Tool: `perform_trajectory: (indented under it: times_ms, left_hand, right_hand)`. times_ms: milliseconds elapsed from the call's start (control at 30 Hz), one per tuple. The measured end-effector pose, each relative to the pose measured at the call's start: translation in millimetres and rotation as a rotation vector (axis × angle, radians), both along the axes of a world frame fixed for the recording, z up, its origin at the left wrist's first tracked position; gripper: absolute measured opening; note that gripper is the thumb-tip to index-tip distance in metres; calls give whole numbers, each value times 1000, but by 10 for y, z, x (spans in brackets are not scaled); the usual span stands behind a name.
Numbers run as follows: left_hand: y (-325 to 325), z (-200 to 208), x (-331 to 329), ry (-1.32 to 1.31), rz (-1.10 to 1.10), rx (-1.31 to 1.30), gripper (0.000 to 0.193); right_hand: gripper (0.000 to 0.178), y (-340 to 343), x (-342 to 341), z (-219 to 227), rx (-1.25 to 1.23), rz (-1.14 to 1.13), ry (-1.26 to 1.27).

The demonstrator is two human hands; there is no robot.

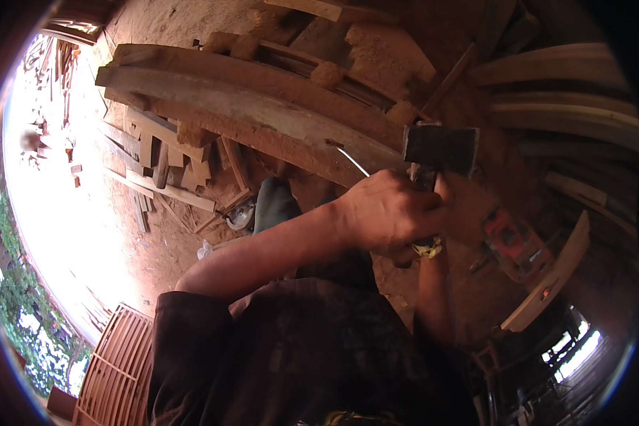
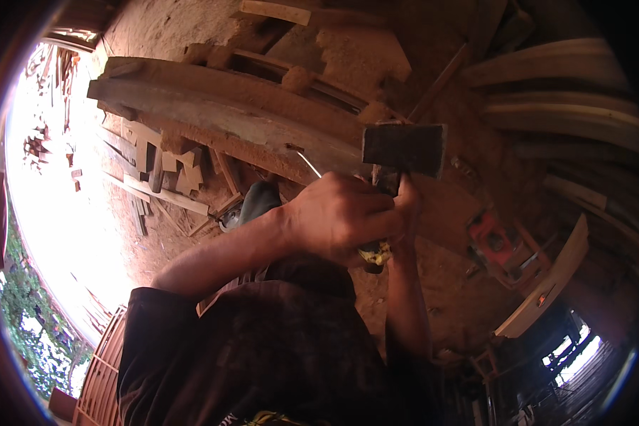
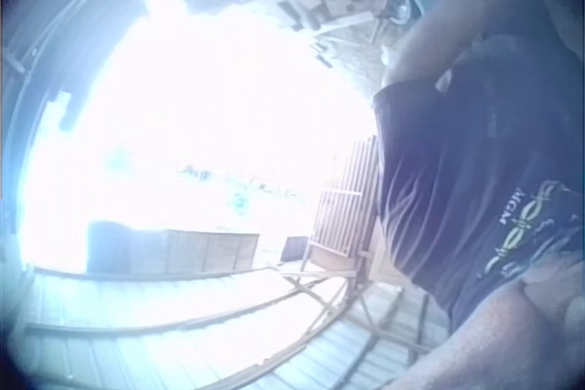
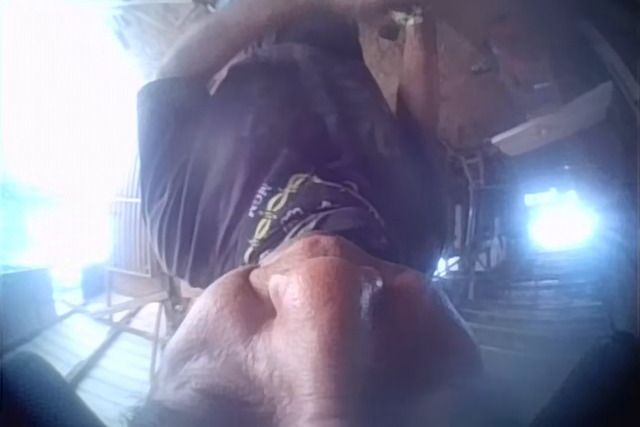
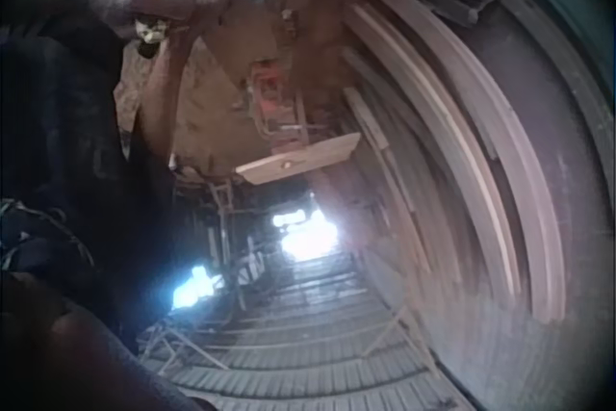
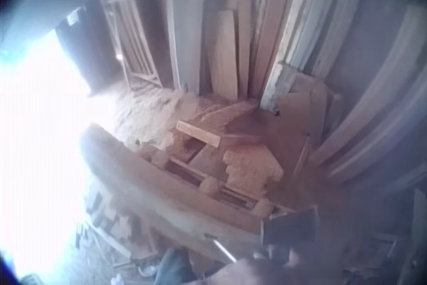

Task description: The person assembles a wooden frame by positioning a long plank on a workbench, marking locations, and using a chisel and hammer to create mortises. They then insert wooden dowels into the holes and secure them by tapping with the hammer. The process is repeated for multiple joints along the plank.

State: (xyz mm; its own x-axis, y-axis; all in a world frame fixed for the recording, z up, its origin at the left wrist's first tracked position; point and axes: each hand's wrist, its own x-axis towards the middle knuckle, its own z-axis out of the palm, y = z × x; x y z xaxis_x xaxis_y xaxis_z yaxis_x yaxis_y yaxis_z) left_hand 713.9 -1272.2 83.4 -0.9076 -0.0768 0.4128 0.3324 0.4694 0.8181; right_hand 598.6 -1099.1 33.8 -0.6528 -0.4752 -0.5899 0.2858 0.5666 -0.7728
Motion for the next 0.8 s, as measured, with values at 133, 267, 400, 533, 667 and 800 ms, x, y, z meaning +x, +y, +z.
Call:
perform_trajectory:
  times_ms: [133,267,400,533,667,800]
  left_hand:
    - [-45,-39,17,-13,4,23,45]
    - [-85,-41,3,3,128,27,41]
    - [-130,-25,-58,-27,227,89,31]
    - [-165,-5,-99,-68,270,104,42]
    - [-183,-32,-33,-105,220,41,43]
    - [-164,-79,97,-37,141,54,30]
  right_hand:
    - [24,-10,106,-167,-46,-37,12]
    - [21,4,242,20,-100,-35,426]
    - [22,50,-51,1210,-55,-117,647]
    - [18,47,-81,1966,-317,-216,1127]
    - [25,144,296,1557,225,374,1237]
    - [27,462,302,1260,244,57,508]
